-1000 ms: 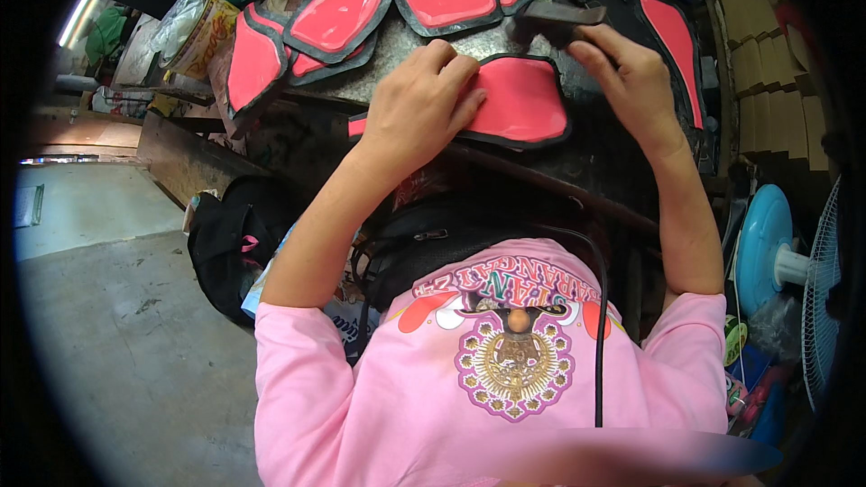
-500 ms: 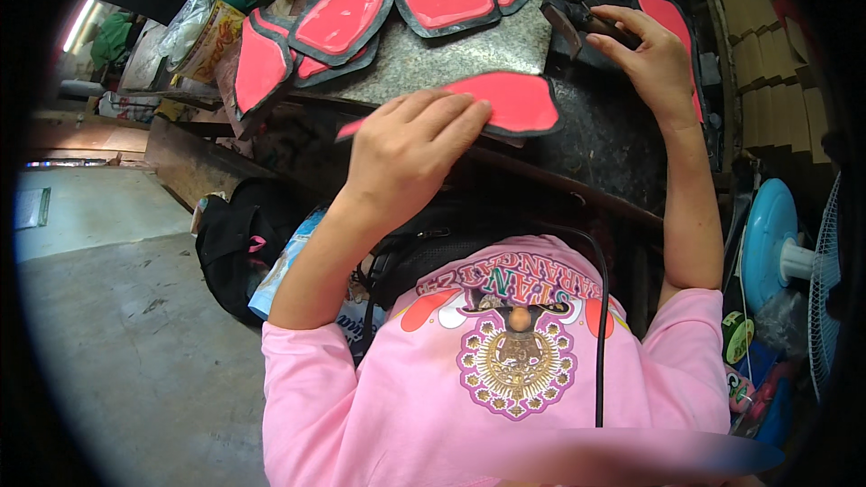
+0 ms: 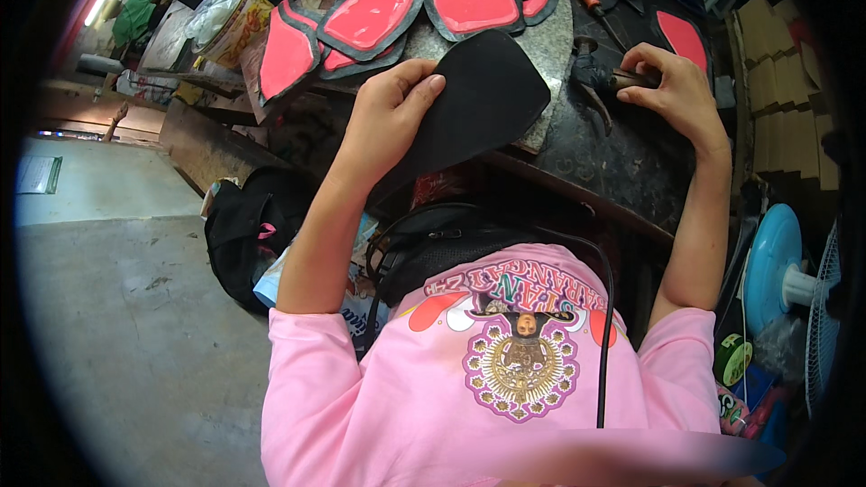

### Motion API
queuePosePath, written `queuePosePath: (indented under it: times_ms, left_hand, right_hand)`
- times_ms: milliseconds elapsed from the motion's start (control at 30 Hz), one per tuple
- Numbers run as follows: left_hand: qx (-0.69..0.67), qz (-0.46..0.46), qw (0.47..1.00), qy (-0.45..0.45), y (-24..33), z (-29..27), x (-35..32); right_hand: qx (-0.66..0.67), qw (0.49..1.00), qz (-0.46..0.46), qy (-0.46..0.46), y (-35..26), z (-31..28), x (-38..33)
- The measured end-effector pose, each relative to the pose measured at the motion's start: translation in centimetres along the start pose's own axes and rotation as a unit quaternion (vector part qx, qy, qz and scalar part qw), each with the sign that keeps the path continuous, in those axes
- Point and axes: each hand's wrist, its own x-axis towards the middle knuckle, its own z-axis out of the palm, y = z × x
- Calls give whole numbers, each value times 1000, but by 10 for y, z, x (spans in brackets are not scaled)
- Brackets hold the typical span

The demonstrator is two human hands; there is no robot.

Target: The person trims the edges of pink and black material pieces using a red utility knife. They repeatedly align the pieces, cut along the edges, and inspect the trimmed results on a cluttered workbench.

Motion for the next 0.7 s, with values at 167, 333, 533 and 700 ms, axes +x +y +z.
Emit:
queuePosePath:
  times_ms: [167, 333, 533, 700]
  left_hand:
    - [-118, -85, 988, -48, 3, 0, 2]
    - [-241, -107, 961, -84, 13, 6, -11]
    - [-323, -136, 925, -145, 12, 22, -27]
    - [-253, -124, 947, -155, 18, 23, -41]
  right_hand:
    - [-19, 999, 33, -28, -5, 3, -2]
    - [8, 990, -104, 92, -12, 9, 0]
    - [157, 971, -159, 91, -41, 38, -2]
    - [179, 977, -96, 69, -55, 52, -12]
